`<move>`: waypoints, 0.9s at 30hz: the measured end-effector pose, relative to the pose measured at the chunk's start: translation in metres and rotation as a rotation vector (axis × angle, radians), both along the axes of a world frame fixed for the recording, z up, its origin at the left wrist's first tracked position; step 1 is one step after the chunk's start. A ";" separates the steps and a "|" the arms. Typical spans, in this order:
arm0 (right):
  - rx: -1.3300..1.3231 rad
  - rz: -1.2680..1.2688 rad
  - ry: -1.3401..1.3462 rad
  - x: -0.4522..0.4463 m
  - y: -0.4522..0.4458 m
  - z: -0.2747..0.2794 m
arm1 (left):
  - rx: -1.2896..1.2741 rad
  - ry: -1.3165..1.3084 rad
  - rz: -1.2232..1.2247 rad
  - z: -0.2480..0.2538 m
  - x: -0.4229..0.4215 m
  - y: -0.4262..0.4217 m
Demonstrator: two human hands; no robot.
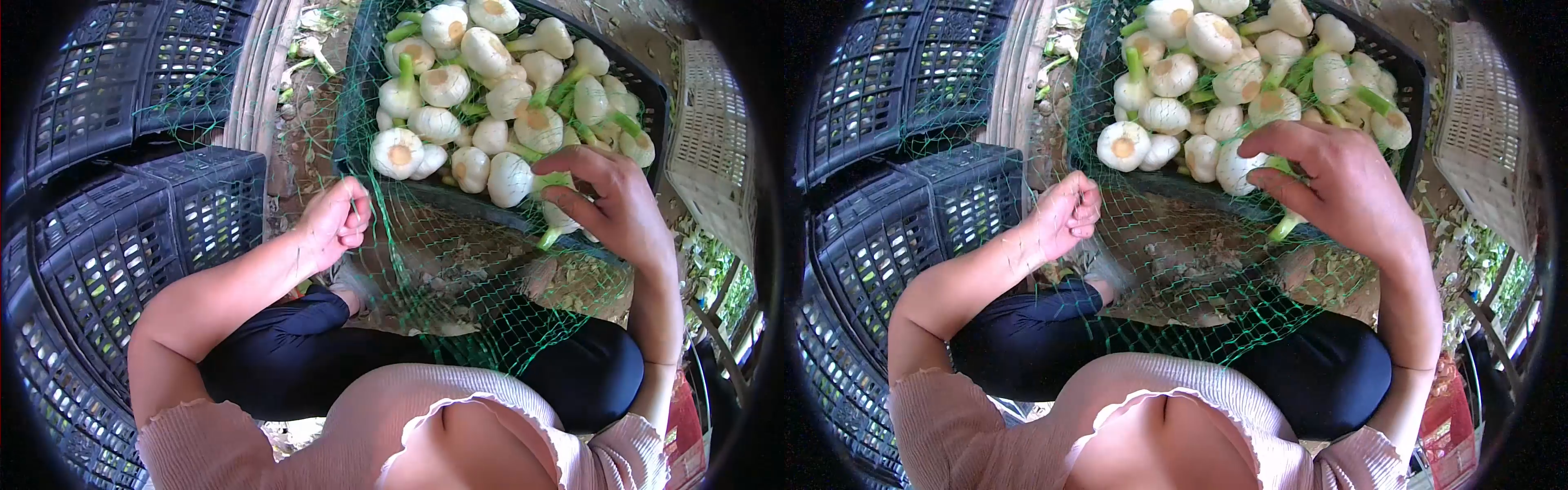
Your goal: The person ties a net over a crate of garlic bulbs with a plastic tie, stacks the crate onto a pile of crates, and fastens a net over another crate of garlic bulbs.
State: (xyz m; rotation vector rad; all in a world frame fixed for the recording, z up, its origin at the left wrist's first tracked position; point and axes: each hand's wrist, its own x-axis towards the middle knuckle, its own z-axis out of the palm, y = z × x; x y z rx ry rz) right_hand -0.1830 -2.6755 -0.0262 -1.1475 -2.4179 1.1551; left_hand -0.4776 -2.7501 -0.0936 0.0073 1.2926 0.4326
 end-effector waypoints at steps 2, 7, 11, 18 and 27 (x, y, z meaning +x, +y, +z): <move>0.004 -0.015 0.027 0.003 0.001 0.002 | 0.143 0.097 -0.090 0.018 0.010 0.012; 0.034 -0.127 0.110 0.017 0.003 0.005 | 0.621 0.326 -0.608 0.048 0.014 0.068; 0.202 -0.635 0.270 0.058 0.016 0.022 | 0.994 0.471 -0.984 0.066 0.025 0.113; 0.200 -0.699 0.382 0.175 -0.037 0.021 | 1.320 1.225 -1.350 0.105 -0.020 0.121; -0.064 -0.322 -0.089 0.026 -0.004 -0.019 | 1.241 0.759 -1.612 0.023 0.154 0.128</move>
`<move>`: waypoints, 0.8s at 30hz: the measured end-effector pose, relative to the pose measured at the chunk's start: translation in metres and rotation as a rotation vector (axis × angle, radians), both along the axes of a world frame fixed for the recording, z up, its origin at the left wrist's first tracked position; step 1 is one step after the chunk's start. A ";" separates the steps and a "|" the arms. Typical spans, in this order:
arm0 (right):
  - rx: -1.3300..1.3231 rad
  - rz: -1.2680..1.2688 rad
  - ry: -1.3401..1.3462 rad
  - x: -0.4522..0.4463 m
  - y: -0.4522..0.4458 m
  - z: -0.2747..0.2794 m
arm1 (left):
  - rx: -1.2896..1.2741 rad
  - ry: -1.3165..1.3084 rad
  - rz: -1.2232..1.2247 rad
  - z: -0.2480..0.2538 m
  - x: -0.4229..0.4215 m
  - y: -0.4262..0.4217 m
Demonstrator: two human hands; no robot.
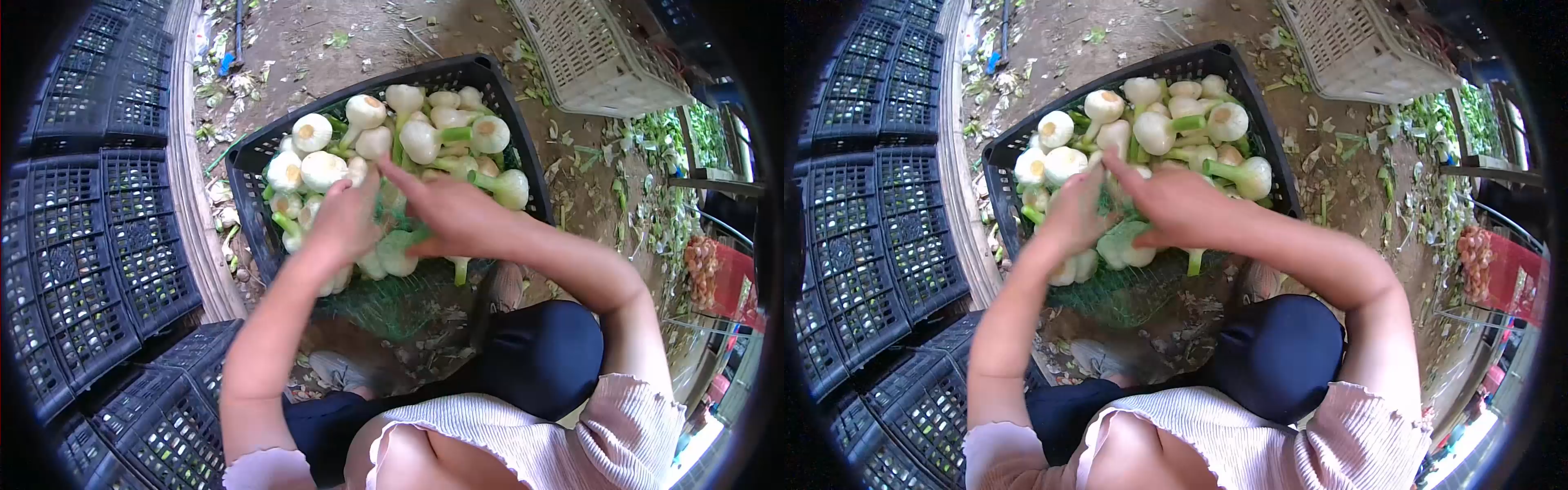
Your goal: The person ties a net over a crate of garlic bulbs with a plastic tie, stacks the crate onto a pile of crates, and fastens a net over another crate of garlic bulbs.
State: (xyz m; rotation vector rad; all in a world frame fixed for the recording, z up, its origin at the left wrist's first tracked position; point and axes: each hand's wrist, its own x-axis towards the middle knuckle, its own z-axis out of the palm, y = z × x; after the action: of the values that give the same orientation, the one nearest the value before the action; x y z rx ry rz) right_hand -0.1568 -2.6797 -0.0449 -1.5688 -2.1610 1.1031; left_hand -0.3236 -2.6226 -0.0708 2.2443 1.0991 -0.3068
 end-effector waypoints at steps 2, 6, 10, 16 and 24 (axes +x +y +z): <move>-0.297 0.019 -0.069 -0.010 0.017 -0.006 | -0.055 0.087 0.044 0.006 -0.003 0.000; 0.179 0.007 0.135 0.020 0.014 0.027 | 0.158 -0.060 0.060 0.038 -0.041 -0.009; -0.009 -0.046 -0.139 0.036 -0.004 0.069 | 0.254 0.237 -0.045 0.052 -0.033 0.012; 0.260 0.024 -0.123 0.059 -0.005 0.046 | 0.156 -0.468 0.328 0.063 -0.043 0.042; 0.442 -0.266 0.241 0.001 0.039 0.003 | 0.018 -1.228 0.863 0.037 -0.011 0.032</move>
State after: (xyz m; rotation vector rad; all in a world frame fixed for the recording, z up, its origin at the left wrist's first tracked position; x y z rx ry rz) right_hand -0.1556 -2.6407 -0.0417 -1.3861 -1.8145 0.6372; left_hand -0.3345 -2.5908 -0.0334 1.2722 1.1305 1.2418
